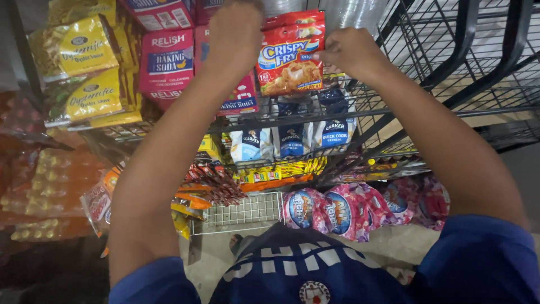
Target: Organizing and stocking seasoning packets and baking soda on retail shelves.
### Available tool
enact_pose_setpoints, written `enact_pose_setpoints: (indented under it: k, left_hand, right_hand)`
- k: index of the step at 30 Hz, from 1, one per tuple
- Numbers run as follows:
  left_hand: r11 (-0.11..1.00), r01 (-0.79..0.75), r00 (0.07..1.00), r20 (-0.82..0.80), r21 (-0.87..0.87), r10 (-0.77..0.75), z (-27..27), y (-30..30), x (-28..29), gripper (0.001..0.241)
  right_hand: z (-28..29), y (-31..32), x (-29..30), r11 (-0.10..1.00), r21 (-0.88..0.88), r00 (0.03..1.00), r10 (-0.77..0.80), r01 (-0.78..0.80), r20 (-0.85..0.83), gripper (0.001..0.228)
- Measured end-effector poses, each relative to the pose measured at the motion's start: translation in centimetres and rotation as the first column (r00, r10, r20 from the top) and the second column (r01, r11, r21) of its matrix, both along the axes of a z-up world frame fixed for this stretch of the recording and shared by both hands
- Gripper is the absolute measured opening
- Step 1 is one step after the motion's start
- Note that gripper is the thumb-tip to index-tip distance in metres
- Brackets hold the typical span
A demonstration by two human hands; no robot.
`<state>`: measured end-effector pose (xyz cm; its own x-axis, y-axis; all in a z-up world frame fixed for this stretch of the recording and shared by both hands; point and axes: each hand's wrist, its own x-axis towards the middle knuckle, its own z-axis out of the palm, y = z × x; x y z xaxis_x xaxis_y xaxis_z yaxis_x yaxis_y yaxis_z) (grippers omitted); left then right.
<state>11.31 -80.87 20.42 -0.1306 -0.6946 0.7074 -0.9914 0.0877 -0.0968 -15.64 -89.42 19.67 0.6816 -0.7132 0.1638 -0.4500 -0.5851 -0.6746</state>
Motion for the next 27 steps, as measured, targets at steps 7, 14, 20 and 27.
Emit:
enact_pose_setpoints:
  k: [7,14,20,27]
  left_hand:
    - [0.998,0.069,0.988,-0.141,0.015,-0.066,2.3,3.9,-1.7,0.006]
    - [0.956,0.270,0.901,-0.320,-0.115,-0.293,3.8,18.3,-5.7,0.024]
    - [0.866,0.332,0.786,-0.617,0.374,-0.035,1.1,29.9,-5.5,0.039]
    - [0.601,0.570,0.677,-0.735,0.561,0.044,-3.0,44.6,-2.6,0.066]
  right_hand:
    - [0.0,0.0,-1.1,0.991,-0.132,1.000,-0.022,0.023,0.009,0.035]
    - [4.6,11.7,-3.5,0.859,-0.489,0.969,-0.034,0.154,0.245,0.028]
    - [10.5,25.7,-1.8,0.379,-0.852,0.812,0.576,-0.361,-0.088,0.018]
    - [9.1,29.3,4.0,-0.214,-0.916,0.081,0.963,-0.340,-0.255,0.012]
